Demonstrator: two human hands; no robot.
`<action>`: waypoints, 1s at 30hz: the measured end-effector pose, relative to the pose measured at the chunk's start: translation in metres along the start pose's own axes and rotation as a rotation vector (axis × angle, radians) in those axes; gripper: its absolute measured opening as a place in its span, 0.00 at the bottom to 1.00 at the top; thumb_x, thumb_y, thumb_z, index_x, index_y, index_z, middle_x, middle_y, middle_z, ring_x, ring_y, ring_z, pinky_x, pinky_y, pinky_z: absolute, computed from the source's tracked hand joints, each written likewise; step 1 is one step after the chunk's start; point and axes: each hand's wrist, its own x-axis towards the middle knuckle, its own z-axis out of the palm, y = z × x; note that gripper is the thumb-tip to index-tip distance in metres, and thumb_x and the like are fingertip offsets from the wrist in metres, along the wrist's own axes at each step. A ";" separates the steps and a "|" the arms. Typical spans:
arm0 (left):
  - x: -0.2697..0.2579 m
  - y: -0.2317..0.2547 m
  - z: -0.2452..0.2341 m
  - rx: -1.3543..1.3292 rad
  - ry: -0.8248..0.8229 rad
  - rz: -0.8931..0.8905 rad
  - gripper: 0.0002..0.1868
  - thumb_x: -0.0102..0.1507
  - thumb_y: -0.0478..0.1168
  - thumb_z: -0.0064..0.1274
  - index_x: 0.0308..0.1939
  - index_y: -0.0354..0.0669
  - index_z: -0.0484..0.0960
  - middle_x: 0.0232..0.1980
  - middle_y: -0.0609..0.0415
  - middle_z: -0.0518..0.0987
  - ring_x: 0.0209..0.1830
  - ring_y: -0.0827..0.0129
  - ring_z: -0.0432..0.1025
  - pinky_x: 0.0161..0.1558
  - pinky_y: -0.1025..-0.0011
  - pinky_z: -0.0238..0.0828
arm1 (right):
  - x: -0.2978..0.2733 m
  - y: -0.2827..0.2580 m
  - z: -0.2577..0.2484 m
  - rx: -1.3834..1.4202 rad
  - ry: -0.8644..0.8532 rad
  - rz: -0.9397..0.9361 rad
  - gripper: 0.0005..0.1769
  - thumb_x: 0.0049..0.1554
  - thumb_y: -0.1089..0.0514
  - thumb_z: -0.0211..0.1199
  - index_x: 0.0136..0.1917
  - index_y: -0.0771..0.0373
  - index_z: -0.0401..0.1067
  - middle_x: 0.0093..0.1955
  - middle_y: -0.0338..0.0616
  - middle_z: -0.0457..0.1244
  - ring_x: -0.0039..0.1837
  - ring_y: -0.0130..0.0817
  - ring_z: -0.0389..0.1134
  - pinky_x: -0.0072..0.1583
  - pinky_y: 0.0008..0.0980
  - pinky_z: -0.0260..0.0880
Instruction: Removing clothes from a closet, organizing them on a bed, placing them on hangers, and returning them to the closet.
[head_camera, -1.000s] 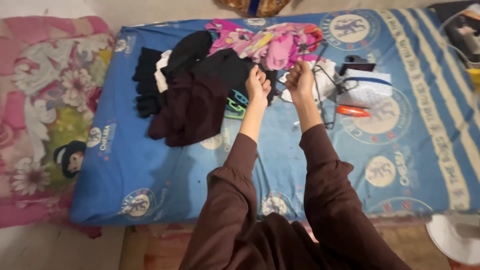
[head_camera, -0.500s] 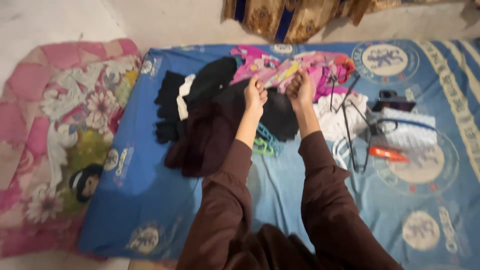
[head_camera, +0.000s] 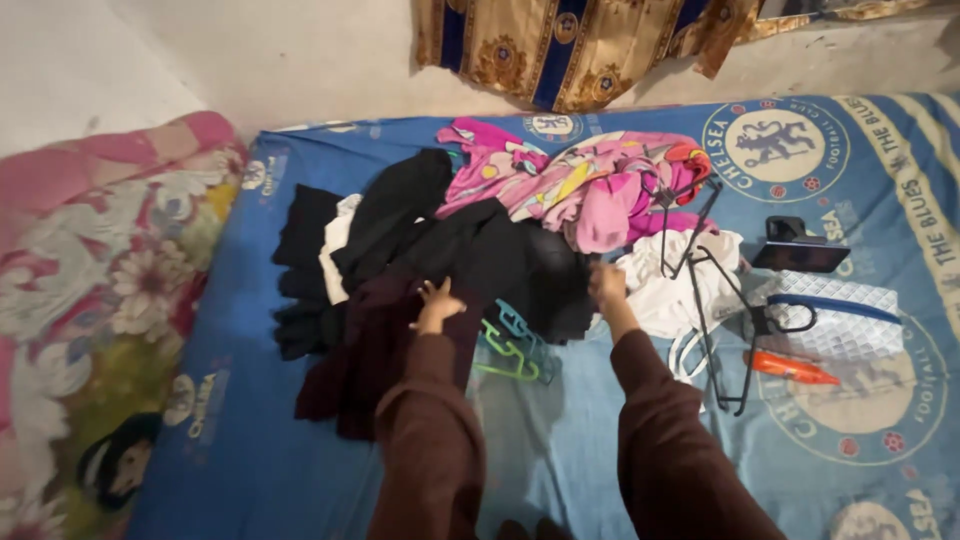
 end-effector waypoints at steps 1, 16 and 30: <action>0.001 -0.002 0.004 -0.003 -0.009 0.001 0.55 0.59 0.59 0.60 0.83 0.62 0.45 0.85 0.45 0.34 0.84 0.38 0.25 0.73 0.29 0.33 | 0.001 0.023 -0.018 -0.006 0.007 0.002 0.07 0.57 0.55 0.62 0.39 0.58 0.74 0.25 0.30 0.53 0.24 0.23 0.50 0.27 0.27 0.47; 0.048 -0.008 -0.015 0.163 -0.149 0.055 0.38 0.64 0.62 0.51 0.74 0.51 0.71 0.79 0.44 0.65 0.80 0.43 0.57 0.75 0.53 0.56 | -0.077 0.063 -0.013 -0.684 0.290 -0.052 0.58 0.39 0.37 0.81 0.66 0.73 0.54 0.60 0.65 0.65 0.62 0.56 0.69 0.63 0.45 0.68; -0.076 0.039 -0.040 0.026 -0.109 -0.167 0.53 0.60 0.49 0.60 0.82 0.74 0.43 0.86 0.56 0.26 0.86 0.53 0.22 0.63 0.14 0.45 | -0.105 0.003 0.019 -1.656 0.048 -0.181 0.38 0.61 0.33 0.60 0.62 0.72 0.69 0.55 0.66 0.70 0.58 0.62 0.72 0.60 0.53 0.73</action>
